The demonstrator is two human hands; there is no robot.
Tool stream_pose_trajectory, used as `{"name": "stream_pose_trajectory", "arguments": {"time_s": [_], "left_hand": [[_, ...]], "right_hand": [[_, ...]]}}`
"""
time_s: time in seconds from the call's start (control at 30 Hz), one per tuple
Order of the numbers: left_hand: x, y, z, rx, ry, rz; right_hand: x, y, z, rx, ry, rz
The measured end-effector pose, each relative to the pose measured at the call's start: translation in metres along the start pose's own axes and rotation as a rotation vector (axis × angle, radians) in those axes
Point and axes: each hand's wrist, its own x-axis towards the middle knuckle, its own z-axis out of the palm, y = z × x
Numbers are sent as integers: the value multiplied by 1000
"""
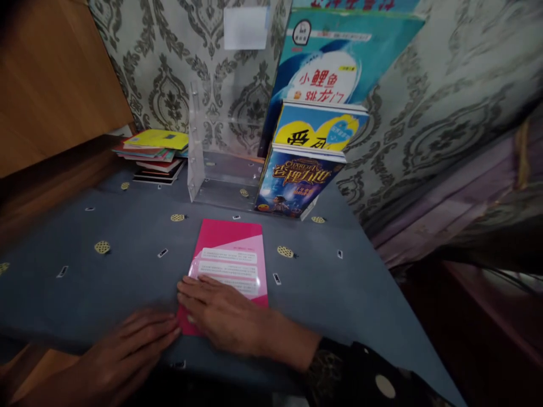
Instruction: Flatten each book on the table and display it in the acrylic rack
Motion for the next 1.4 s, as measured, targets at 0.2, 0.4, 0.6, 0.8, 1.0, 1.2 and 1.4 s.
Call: {"name": "stream_pose_trajectory", "arguments": {"time_s": [0.2, 0.4, 0.6, 0.8, 1.0, 1.2, 1.4], "left_hand": [[-8, -9, 13, 17, 10, -1], [-10, -15, 25, 43, 67, 51], [-8, -12, 21, 58, 56, 33], [2, -6, 6, 70, 12, 15], [2, -5, 10, 74, 7, -8], [2, -4, 18, 120, -166, -46], [1, -6, 25, 151, -190, -38]], "right_hand": [[27, 56, -16, -50, 25, -25], [48, 114, -33, -63, 109, 78], [44, 139, -40, -126, 177, 191], [11, 141, -34, -251, 217, 325], [-34, 130, -21, -312, 299, 421], [-59, 108, -5, -346, 316, 493], [-77, 68, 4, -347, 290, 460]]}}
